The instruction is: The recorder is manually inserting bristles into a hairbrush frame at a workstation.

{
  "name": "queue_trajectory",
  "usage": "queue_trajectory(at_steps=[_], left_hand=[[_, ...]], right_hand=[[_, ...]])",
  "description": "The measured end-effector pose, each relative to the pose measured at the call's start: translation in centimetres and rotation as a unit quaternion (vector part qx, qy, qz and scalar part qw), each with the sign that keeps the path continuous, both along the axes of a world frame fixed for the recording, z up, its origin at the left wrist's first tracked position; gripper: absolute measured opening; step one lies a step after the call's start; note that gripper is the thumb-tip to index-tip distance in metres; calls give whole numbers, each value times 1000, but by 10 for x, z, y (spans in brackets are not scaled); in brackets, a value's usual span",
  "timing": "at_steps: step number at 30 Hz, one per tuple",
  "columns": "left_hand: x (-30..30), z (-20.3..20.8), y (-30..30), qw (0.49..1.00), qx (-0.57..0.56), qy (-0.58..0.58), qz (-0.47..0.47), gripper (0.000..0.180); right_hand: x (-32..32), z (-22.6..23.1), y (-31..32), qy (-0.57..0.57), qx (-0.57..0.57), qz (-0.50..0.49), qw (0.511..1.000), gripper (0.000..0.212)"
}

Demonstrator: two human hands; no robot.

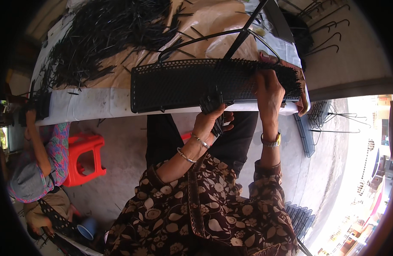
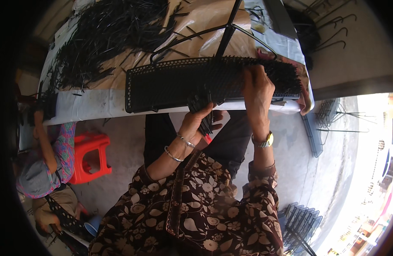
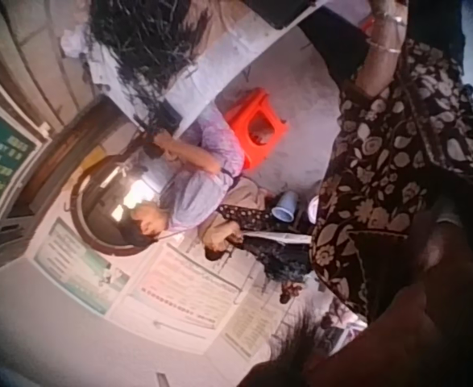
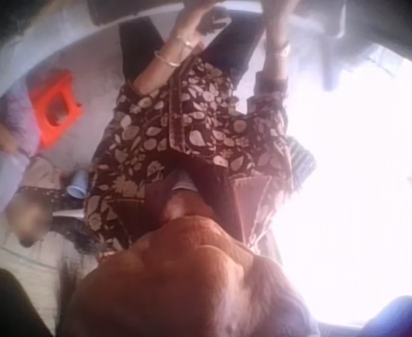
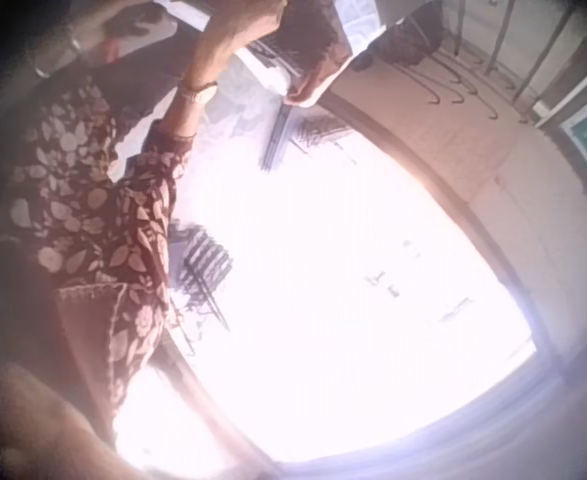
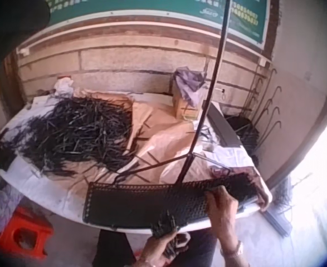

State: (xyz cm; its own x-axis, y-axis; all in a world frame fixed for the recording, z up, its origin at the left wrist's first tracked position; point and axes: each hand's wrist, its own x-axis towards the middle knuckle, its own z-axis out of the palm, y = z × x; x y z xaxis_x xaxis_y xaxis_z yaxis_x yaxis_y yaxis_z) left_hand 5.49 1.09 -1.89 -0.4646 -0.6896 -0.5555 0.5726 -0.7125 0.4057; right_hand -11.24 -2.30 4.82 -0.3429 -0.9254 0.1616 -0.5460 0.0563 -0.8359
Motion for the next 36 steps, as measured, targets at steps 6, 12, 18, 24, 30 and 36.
queue_trajectory(at_steps=[6, 12, 18, 24, 30, 36], left_hand=[[-4, 3, 6, 998, 39, -41, 2, 20], [-2, 3, 4, 999, 15, -35, -24, 19], [1, 9, 3, 999, 1, -32, -19, 19], [1, 15, 4, 999, 4, -34, -24, 18], [7, 16, 3, 998, -11, -53, -26, 19], [0, 18, 3, 999, -26, -36, -29, 21]], right_hand=[[-11, -25, -40, 203, -249, -86, 943, 13], [-5, -37, -45, 252, -185, -68, 947, 12], [1, -32, -44, 336, -106, -66, 934, 13], [-7, -25, -45, 381, -60, -35, 922, 16], [1, -7, -9, 188, 18, 81, 979, 23], [8, 1, 25, -64, 127, 170, 975, 12]])
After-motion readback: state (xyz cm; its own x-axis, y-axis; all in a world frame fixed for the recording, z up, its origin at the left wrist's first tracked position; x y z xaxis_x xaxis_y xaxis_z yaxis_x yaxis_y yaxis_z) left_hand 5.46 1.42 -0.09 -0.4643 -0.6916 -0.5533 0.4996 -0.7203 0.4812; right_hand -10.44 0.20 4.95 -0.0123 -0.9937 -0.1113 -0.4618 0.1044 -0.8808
